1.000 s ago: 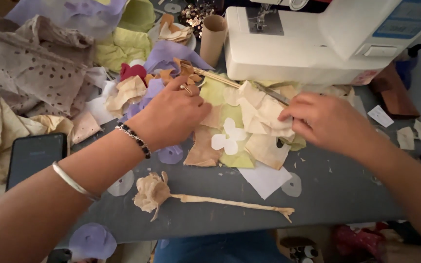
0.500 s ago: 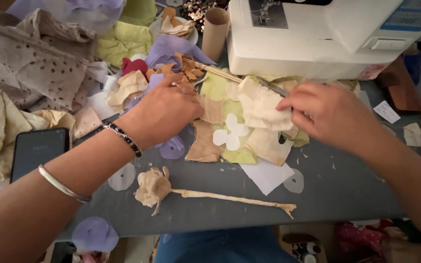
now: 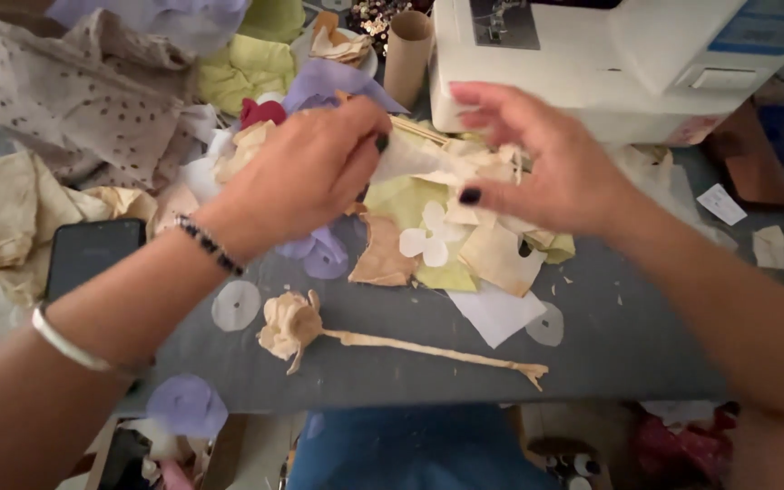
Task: Assembling a decorative flower by wrapping a wooden stick with fabric and trimming the flower head with scissors.
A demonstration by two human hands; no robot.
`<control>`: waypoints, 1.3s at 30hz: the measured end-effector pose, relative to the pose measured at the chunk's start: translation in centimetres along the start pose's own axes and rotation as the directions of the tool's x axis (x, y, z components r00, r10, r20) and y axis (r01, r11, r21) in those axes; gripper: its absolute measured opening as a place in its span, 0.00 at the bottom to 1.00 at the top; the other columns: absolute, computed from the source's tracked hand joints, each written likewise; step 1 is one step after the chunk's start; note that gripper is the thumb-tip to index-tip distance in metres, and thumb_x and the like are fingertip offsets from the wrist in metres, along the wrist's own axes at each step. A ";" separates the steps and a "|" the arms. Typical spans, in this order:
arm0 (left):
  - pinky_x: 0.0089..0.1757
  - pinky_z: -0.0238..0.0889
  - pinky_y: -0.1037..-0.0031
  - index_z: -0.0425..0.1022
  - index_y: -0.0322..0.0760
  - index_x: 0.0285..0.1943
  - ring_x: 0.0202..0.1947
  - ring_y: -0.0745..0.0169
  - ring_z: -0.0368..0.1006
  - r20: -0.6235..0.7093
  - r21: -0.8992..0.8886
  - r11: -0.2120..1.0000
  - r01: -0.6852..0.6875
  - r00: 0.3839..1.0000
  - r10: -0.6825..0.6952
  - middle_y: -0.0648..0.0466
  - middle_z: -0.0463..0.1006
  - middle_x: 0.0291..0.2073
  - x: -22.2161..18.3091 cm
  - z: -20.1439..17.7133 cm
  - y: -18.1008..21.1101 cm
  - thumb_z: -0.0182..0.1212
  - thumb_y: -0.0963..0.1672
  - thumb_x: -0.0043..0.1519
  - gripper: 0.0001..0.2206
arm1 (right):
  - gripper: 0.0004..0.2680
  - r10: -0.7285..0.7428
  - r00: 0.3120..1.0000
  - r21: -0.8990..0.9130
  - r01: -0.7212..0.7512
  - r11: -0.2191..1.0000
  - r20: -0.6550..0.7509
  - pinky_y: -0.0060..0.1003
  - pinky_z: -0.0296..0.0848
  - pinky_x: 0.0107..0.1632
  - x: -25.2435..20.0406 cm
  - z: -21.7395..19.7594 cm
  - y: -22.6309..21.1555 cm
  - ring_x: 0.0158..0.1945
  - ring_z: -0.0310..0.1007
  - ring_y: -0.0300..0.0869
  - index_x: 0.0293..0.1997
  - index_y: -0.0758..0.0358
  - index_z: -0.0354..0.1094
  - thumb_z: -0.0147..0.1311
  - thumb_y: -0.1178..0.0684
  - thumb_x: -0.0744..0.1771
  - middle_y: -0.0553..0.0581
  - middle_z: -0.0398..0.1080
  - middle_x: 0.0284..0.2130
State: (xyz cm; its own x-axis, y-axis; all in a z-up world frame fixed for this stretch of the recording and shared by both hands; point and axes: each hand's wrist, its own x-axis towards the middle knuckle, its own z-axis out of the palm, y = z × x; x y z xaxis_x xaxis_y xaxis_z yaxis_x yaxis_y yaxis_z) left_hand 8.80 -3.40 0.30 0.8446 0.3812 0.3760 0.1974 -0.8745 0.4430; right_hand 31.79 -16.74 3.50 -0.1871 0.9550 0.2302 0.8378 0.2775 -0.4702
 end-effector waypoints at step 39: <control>0.51 0.75 0.76 0.81 0.43 0.53 0.54 0.61 0.79 -0.213 -0.756 0.638 0.144 0.868 -0.449 0.49 0.81 0.52 -23.3 17.1 17.2 0.59 0.37 0.64 0.12 | 0.14 0.472 0.875 0.720 -0.260 0.643 -0.106 0.26 0.77 0.39 -24.2 19.3 -7.2 0.36 0.77 0.33 0.56 0.64 0.69 0.61 0.56 0.65 0.53 0.78 0.40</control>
State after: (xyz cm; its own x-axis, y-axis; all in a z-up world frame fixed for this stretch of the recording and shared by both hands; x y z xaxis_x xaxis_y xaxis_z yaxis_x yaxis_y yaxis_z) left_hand 1.04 -32.44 -14.74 0.5385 0.7870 0.3010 -0.1284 -0.2764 0.9524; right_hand 20.36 -39.77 -15.13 0.2864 0.9555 0.0702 0.2183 0.0062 -0.9759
